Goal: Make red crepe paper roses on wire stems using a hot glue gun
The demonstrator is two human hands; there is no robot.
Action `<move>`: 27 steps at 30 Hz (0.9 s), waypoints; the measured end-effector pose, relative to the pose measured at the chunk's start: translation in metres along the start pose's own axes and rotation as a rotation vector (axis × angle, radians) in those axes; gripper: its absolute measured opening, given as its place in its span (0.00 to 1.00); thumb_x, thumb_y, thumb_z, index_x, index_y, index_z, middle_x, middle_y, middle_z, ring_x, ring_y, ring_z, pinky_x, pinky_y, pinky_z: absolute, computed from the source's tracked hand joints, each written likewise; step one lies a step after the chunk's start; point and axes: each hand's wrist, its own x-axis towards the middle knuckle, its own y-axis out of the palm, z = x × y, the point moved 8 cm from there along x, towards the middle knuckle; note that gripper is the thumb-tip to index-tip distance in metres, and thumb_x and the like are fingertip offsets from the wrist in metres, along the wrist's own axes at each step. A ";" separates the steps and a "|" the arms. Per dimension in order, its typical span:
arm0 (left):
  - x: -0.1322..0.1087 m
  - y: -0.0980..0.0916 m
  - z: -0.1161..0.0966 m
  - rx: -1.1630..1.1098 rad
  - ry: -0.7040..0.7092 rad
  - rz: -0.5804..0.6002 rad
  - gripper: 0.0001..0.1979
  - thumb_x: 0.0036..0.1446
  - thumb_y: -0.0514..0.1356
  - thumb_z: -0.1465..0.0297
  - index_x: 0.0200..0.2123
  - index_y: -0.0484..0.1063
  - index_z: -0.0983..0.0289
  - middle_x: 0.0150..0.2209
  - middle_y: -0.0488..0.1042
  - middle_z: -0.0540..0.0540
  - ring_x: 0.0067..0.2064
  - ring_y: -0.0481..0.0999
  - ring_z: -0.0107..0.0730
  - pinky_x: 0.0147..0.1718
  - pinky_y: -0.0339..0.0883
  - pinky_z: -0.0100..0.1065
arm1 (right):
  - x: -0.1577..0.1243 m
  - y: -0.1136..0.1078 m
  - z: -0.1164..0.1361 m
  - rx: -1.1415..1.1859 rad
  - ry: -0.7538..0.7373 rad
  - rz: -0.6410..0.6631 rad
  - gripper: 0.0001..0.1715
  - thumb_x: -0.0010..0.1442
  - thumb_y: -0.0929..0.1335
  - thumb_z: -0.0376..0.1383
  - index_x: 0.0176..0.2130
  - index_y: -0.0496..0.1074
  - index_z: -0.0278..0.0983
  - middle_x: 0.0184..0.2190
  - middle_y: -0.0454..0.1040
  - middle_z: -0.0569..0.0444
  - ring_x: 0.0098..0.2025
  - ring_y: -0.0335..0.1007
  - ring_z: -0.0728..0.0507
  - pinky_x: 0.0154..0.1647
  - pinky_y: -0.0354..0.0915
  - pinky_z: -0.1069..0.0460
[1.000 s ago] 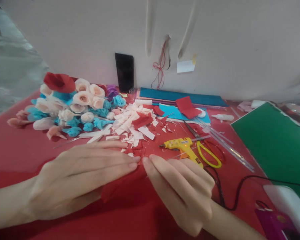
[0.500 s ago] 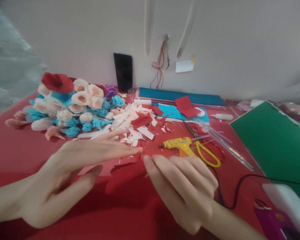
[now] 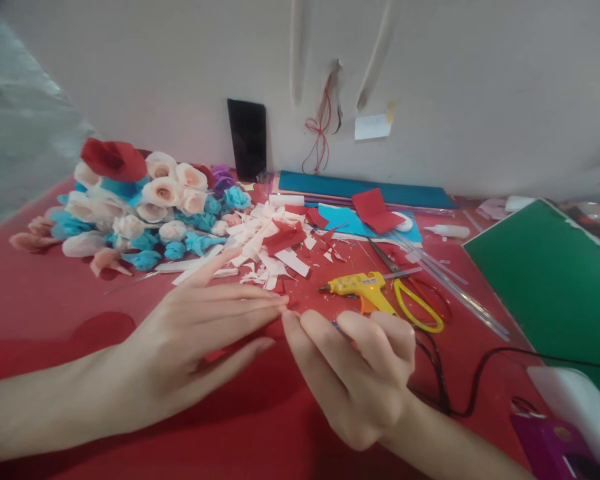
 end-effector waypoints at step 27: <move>0.002 -0.015 0.002 0.044 0.054 -0.150 0.05 0.51 0.60 0.75 0.33 0.74 0.62 0.35 0.78 0.45 0.38 0.74 0.32 0.61 0.44 0.53 | -0.002 0.000 -0.003 0.032 0.020 0.050 0.09 0.52 0.67 0.26 0.36 0.72 0.34 0.28 0.75 0.59 0.33 0.61 0.45 0.32 0.55 0.49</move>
